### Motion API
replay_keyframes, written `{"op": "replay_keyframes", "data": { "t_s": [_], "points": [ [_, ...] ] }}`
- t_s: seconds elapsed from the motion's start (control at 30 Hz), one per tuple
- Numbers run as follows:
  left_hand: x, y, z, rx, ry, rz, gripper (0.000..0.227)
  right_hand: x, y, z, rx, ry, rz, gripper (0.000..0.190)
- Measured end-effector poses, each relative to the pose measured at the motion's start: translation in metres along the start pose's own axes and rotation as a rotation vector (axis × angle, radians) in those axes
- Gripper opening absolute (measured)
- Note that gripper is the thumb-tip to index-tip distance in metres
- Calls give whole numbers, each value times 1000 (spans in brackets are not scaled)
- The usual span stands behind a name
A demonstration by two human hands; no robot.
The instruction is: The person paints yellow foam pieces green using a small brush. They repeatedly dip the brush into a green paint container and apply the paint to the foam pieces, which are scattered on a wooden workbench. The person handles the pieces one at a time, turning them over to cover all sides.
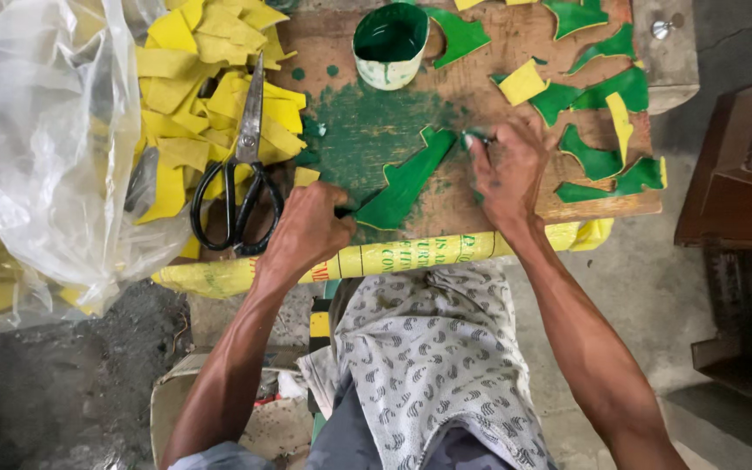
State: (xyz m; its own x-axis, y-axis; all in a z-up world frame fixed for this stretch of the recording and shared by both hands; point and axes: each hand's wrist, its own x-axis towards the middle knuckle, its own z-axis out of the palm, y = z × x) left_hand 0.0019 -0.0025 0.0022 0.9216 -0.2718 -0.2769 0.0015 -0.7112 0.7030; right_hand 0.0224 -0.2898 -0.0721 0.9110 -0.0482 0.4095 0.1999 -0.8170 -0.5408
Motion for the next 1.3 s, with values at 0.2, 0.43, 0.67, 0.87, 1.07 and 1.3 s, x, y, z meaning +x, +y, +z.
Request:
{"op": "replay_keyframes", "data": {
  "t_s": [0.2, 0.43, 0.67, 0.87, 1.07, 1.3],
  "points": [
    [3, -8, 2, -89, -119, -181, 25, -29, -3, -4, 224, -11, 7, 13],
    [10, 35, -49, -600, -154, -54, 21, -38, 2, -20, 300, 151, 132, 14],
    [90, 126, -126, -265, 114, 401, 21, -44, -4, -13, 305, 35, 315, 13],
    [295, 174, -90, -726, 155, 466, 15, -23, -19, -25, 316, 97, 51, 16],
    [482, 180, -27, -746, 287, 315, 14, -19, -13, -13, 299, 110, 156, 18],
    [595, 176, -1, -887, 312, 437, 16, -16, -2, 2, 308, 132, 154, 18]
  ]
}}
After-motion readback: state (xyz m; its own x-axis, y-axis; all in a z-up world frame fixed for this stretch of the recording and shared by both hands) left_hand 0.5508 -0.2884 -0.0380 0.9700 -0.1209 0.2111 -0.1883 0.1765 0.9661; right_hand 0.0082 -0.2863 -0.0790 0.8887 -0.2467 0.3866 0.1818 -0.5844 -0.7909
